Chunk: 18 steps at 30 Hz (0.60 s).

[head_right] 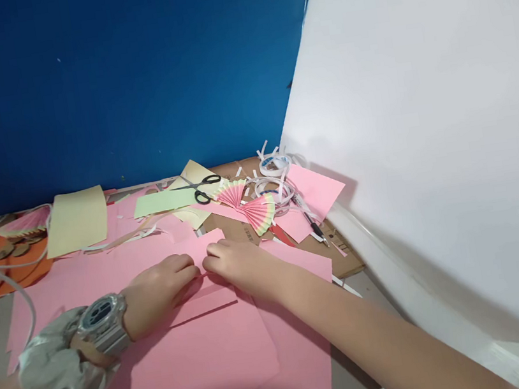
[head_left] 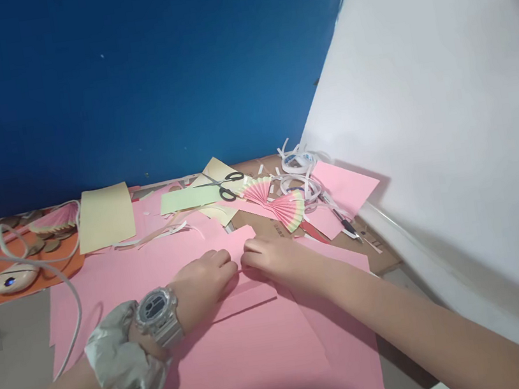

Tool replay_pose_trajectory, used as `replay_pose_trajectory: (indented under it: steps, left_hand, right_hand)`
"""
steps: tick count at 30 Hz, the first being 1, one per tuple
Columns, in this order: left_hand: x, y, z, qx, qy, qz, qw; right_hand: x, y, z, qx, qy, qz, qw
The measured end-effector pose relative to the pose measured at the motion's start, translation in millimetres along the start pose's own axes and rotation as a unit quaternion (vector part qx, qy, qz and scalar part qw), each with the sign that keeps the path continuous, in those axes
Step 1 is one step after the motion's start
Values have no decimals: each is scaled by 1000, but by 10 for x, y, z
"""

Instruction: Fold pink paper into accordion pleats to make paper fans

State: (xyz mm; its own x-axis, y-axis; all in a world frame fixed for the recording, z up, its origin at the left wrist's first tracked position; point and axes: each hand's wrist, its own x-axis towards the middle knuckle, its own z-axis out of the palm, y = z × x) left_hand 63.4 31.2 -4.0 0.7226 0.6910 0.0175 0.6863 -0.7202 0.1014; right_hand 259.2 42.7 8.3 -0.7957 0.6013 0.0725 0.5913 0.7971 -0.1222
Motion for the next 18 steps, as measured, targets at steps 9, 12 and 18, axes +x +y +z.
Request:
replay_pose_trajectory:
  steps: [9,12,18]
  left_hand:
    - [-421,-355,12,34,14,70,997]
    - [-603,-428,13,49,31,75,996]
    - [-882,-444,36,53,67,24,996]
  right_hand:
    - [-155,88,114,-45,2,-62,997]
    - [-191,79,143,-61,6,-72,996]
    - [-328,48,144,-61,14,-66,996]
